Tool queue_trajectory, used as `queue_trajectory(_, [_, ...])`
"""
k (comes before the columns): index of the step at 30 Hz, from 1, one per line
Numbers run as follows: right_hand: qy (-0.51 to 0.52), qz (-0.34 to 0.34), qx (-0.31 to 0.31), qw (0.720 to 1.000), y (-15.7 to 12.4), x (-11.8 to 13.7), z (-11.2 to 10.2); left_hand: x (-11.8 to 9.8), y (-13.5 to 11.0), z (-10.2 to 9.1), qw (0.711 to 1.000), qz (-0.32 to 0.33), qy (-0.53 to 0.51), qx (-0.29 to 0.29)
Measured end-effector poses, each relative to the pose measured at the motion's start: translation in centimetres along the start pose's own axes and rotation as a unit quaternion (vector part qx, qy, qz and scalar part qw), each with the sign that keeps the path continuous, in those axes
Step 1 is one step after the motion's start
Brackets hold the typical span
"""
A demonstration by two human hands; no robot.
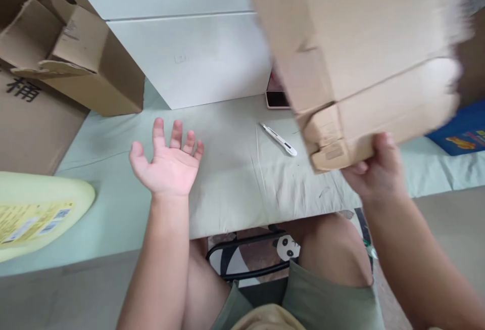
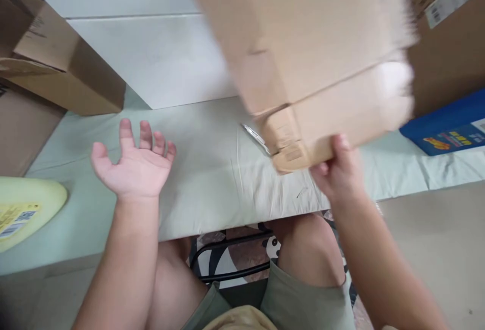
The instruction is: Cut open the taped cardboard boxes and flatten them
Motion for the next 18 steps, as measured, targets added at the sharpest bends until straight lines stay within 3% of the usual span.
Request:
queue_trajectory(1, [0.000,-0.035,-0.047,0.998,0.7,1.0,-1.8,0.0,-0.1,0.0,1.000,-0.001,-0.002,-0.007])
queue_trajectory(3, [-0.027,-0.134,-0.208,0.969,1.9,2.9,-5.7,-0.1,-0.2,0.0,1.000,-0.002,-0.001,-0.014])
queue_trajectory(4, [-0.067,-0.150,-0.240,0.957,2.3,3.5,-7.4,-0.1,-0.2,-0.1,1.000,-0.002,0.001,-0.013])
queue_trajectory(8, [-0.203,-0.173,-0.251,0.931,3.4,4.9,-11.6,0.0,-0.2,-0.5,0.999,0.006,0.041,0.012])
queue_trajectory(12, [-0.247,-0.149,-0.329,0.899,6.3,5.2,-13.2,0.4,-0.1,-0.6,0.995,0.013,0.098,0.027])
queue_trajectory(16, [-0.273,-0.131,-0.356,0.884,14.8,5.8,-13.3,0.7,0.0,-0.2,0.996,0.005,0.083,-0.027])
queue_trajectory(17, [-0.303,-0.144,-0.341,0.878,17.4,6.0,-13.0,0.8,0.1,0.0,0.996,0.005,0.078,-0.042])
queue_trajectory(18, [-0.351,-0.154,-0.286,0.878,20.1,6.2,-12.4,0.9,0.2,0.1,0.996,0.003,0.076,-0.051])
Point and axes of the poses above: each hand's wrist, its own y-axis towards the middle knuckle, its own z-axis out of the palm, x = y × z, the point moved 2 cm from there along y, towards the middle knuckle, and after that the axes turned 5 degrees about -y, right-handed, at the moved point
